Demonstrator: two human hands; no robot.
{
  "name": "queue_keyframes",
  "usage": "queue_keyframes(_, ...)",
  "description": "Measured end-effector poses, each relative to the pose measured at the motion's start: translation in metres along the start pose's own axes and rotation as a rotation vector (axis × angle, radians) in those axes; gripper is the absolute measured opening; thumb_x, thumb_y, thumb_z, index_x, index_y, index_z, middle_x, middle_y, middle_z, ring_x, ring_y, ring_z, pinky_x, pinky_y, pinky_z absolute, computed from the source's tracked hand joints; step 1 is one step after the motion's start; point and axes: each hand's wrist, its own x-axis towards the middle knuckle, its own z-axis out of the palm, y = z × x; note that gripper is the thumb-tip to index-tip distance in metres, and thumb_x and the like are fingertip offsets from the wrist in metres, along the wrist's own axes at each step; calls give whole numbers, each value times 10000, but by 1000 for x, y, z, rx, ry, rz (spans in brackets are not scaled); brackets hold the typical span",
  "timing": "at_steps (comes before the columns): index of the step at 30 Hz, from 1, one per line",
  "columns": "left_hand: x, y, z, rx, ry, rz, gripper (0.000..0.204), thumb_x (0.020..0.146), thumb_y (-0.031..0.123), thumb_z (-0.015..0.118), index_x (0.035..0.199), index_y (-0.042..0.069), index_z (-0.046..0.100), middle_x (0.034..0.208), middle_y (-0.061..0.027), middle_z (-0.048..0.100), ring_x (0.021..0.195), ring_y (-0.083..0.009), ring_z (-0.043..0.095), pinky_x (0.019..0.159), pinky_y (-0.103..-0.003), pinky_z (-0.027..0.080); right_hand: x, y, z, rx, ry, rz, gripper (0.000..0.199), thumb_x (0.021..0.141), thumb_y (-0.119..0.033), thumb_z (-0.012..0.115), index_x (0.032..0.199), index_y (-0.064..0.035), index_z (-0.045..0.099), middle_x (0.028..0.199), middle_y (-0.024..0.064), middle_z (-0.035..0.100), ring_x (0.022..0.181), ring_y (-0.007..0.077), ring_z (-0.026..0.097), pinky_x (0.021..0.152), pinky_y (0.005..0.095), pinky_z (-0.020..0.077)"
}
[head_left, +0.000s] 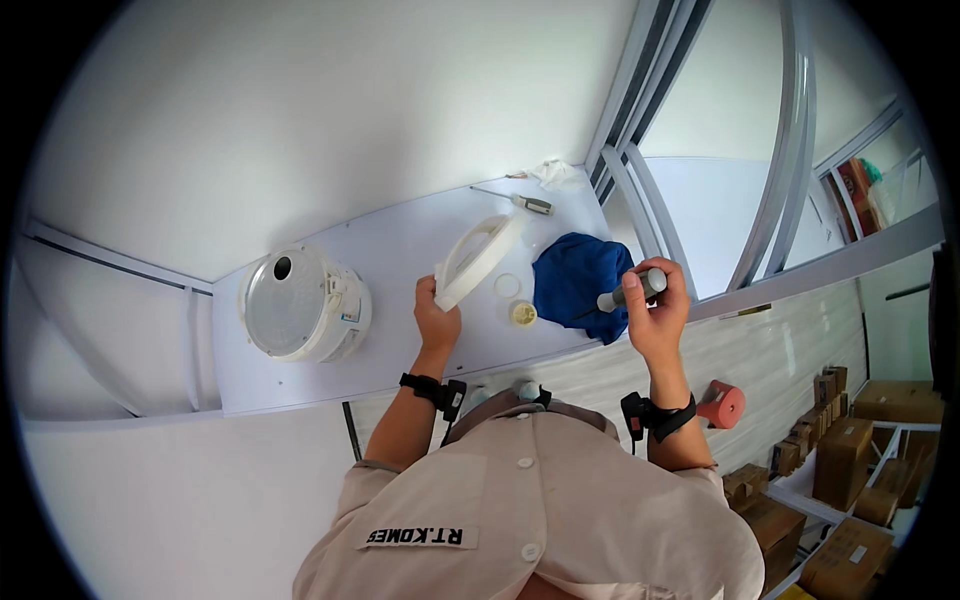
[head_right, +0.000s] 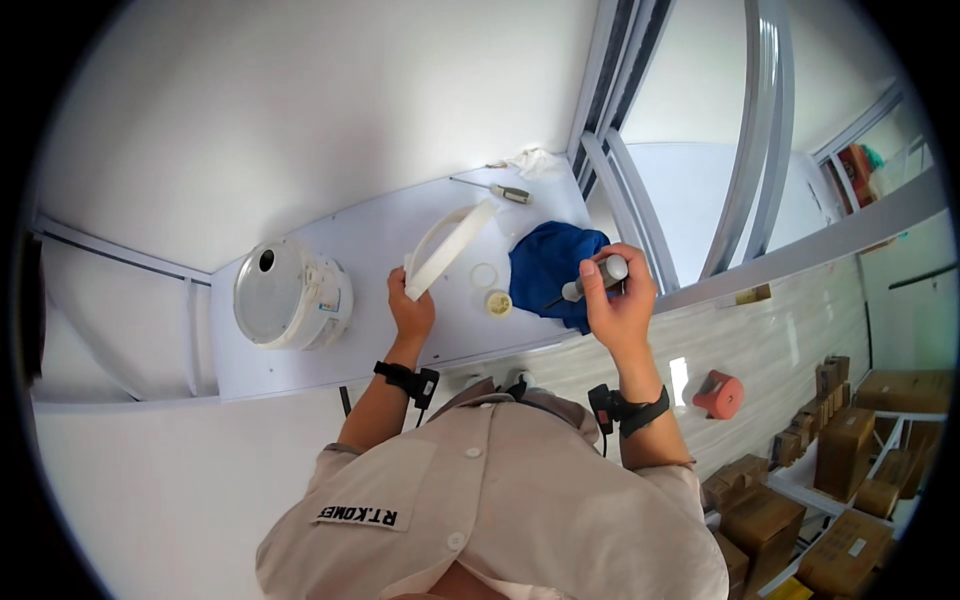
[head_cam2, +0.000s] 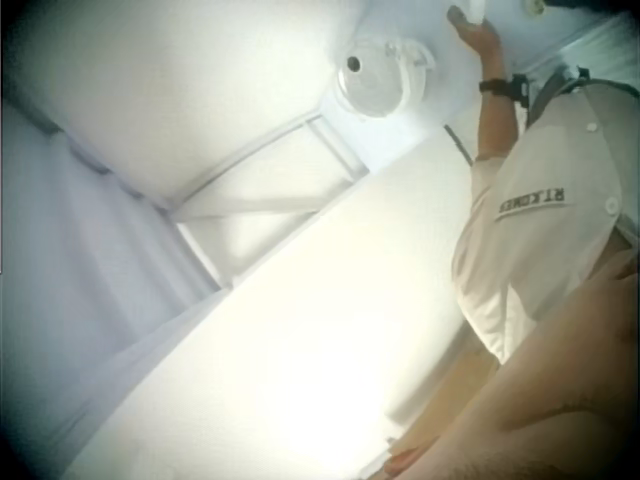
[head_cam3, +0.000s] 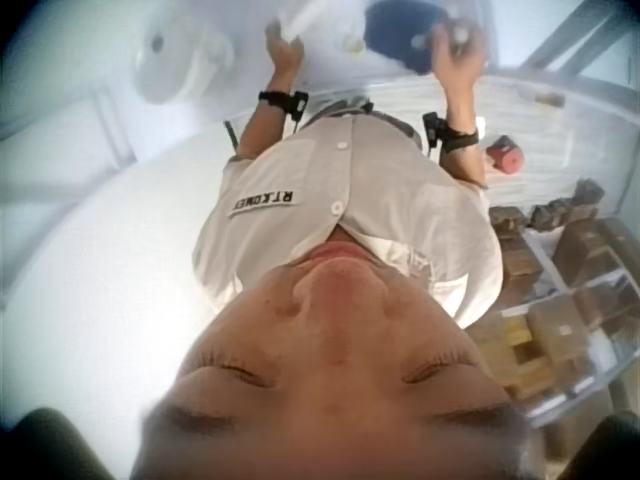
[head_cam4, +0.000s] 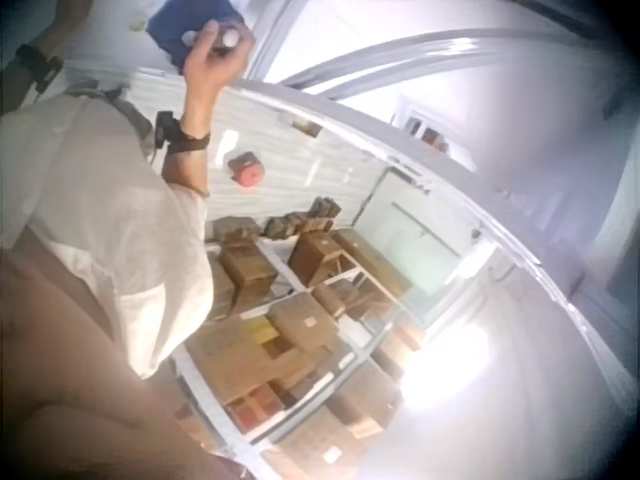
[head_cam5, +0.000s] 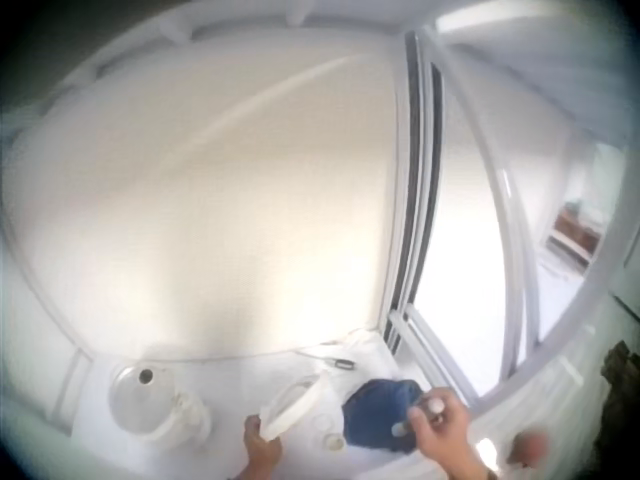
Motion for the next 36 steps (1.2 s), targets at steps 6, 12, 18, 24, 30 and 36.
queue_keyframes(6,15,5,4,17,-19,86,297,905,13,773,1102,16,551,1166,-192,699,964,-391,731,827,-415,602,-2,-2,-5,28,2,11,278,1001,-145,798,1181,-16,630,935,51,719,798,92,666,697,245,538)
queue_keyframes(12,19,0,0,41,-33,233,308,905,41,797,1069,35,537,1150,-190,703,952,-391,737,793,-411,607,-3,-1,-3,55,5,15,278,999,-139,797,1184,-16,631,936,51,720,804,95,672,708,251,547)
queue_keyframes(18,21,5,-14,43,-72,272,286,926,15,755,1119,31,545,1142,-206,693,965,-400,730,826,-398,596,0,1,0,57,-12,8,274,998,-136,799,1178,-18,630,936,53,722,807,98,671,709,257,547)
queue_keyframes(24,15,2,-20,44,40,103,302,938,8,725,1179,-4,543,1143,-204,681,969,-390,718,841,-401,581,2,5,5,79,-44,25,269,996,-133,800,1172,-20,630,937,50,722,804,93,662,706,255,541)
queue_keyframes(30,14,3,-17,5,180,-220,442,994,80,713,1341,-31,463,1190,-222,661,934,-285,707,746,-367,570,3,8,10,104,-55,9,264,995,-129,799,1169,-21,632,929,48,721,797,90,656,699,251,534)
queue_keyframes(36,48,34,-22,-346,276,-562,583,958,56,723,1410,-30,364,1289,-212,616,886,-244,722,525,-304,569,3,12,3,76,-58,22,262,994,-122,797,1171,-21,631,927,52,722,798,95,660,701,255,536)
